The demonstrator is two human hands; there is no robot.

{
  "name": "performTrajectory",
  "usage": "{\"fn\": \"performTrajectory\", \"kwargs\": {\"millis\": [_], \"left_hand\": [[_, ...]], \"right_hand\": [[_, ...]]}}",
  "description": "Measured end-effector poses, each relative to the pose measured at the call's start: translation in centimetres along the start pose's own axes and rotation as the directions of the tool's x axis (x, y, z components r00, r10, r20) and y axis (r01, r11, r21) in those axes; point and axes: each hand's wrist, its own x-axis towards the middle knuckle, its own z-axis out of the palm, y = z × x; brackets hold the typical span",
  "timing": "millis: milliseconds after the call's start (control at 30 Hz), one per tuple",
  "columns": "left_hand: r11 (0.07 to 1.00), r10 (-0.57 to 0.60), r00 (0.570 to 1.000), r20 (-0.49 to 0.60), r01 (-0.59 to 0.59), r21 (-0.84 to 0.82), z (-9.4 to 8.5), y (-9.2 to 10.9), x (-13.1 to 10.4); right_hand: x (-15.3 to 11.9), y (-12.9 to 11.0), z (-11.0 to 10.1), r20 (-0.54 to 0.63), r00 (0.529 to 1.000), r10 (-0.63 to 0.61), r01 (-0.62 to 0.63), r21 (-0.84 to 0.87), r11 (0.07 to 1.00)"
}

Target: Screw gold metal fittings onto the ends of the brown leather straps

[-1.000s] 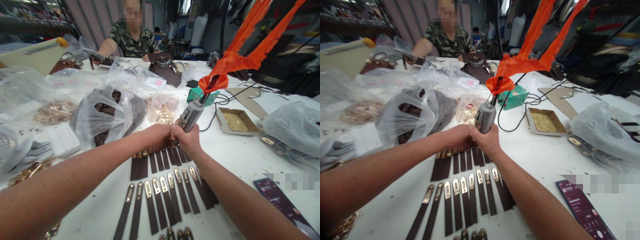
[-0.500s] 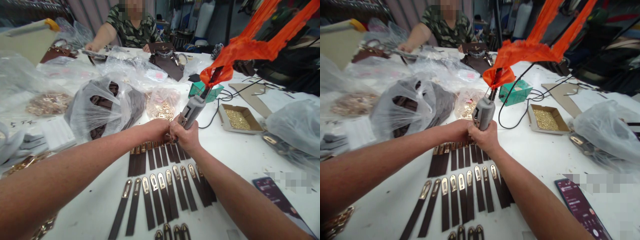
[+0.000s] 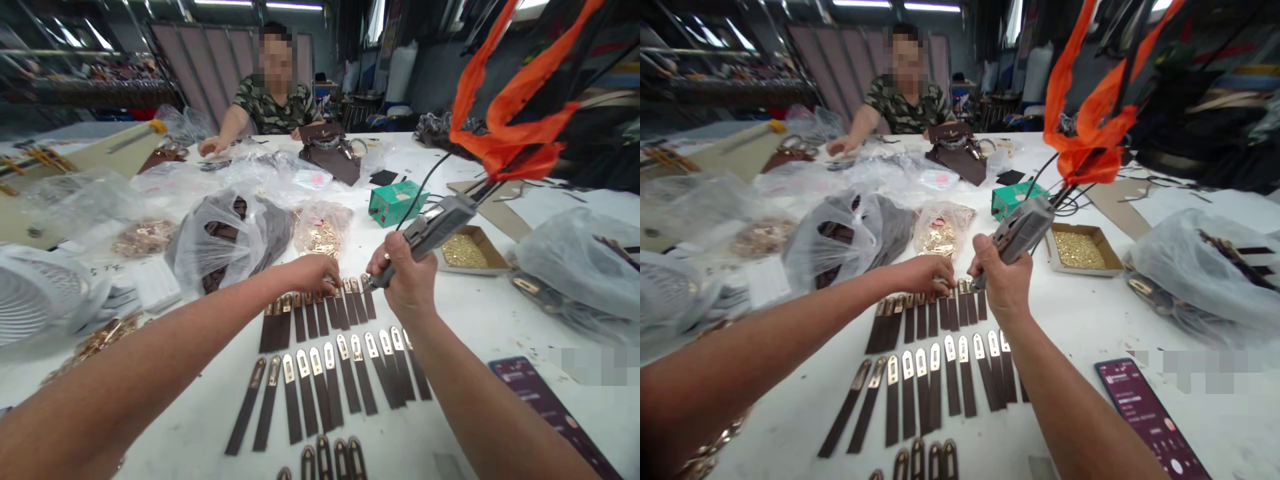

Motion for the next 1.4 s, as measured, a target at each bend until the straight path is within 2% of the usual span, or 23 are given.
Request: {"fn": "performTrajectory", "kwargs": {"millis": [133,233,333,400,500,567,633,700,800,867,967,1033,1100,1267,1400], "left_hand": [[0.997,-0.079,0.997,-0.021,0.079,-0.009,0.0,0.6,-0.3],[0.986,-0.168,0.978,-0.12,0.168,-0.008,0.6,1.5,-1.1],[0.969,-0.244,0.924,-0.294,0.242,-0.041,1.6,3.3,-2.4],[0.958,-0.286,0.859,-0.424,0.271,-0.096,2.3,4.8,-3.6],[0.928,-0.369,0.745,-0.556,0.325,-0.181,3.3,7.2,-6.5],[0.873,-0.476,0.646,-0.596,0.429,-0.233,4.0,8.7,-9.3],[0.762,-0.619,0.5,-0.606,0.57,-0.307,5.0,10.2,-12.7],[0.611,-0.747,0.318,-0.583,0.675,-0.414,6.3,11.6,-16.4],[0.411,-0.856,0.114,-0.504,0.742,-0.53,8.7,14.0,-21.3],[0.341,-0.878,0.033,-0.478,0.743,-0.575,10.2,15.5,-23.6],[0.292,-0.882,-0.059,-0.467,0.709,-0.642,12.0,17.0,-25.2],[0.289,-0.877,-0.093,-0.471,0.681,-0.673,12.8,17.3,-25.3],[0.295,-0.871,-0.102,-0.48,0.674,-0.678,13.3,17.2,-25.0],[0.307,-0.862,-0.084,-0.499,0.697,-0.648,13.5,17.0,-24.4],[0.319,-0.856,-0.066,-0.513,0.713,-0.624,13.2,17.4,-23.9]], "right_hand": [[-2.5,-2.0,-2.5,-0.005,0.985,0.172,-0.172,0.04,0.984],[-4.6,-2.0,-3.8,-0.002,0.967,0.255,-0.254,0.047,0.966],[-6.1,-2.0,-4.4,0.006,0.95,0.312,-0.312,0.076,0.947],[-6.7,-2.3,-4.5,0.049,0.925,0.376,-0.379,0.081,0.922],[-7.4,-2.7,-4.3,0.15,0.867,0.475,-0.487,0.057,0.871],[-7.9,-2.7,-4.1,0.196,0.827,0.528,-0.545,0.042,0.837],[-8.5,-2.5,-3.9,0.219,0.797,0.563,-0.581,0.023,0.814],[-9.0,-2.1,-3.7,0.238,0.778,0.581,-0.597,-0.007,0.802],[-9.8,-1.7,-3.4,0.268,0.744,0.611,-0.618,-0.07,0.783],[-10.4,-1.6,-3.3,0.285,0.728,0.623,-0.626,-0.093,0.774],[-11.1,-1.4,-3.1,0.314,0.727,0.61,-0.621,-0.078,0.78],[-11.4,-1.2,-3.0,0.334,0.727,0.599,-0.617,-0.063,0.784],[-11.7,-0.9,-2.8,0.324,0.741,0.588,-0.608,-0.046,0.792],[-12.6,-0.3,-2.3,0.233,0.809,0.539,-0.555,0.004,0.832],[-13.1,0.0,-2.3,0.242,0.807,0.539,-0.542,-0.059,0.838]]}}
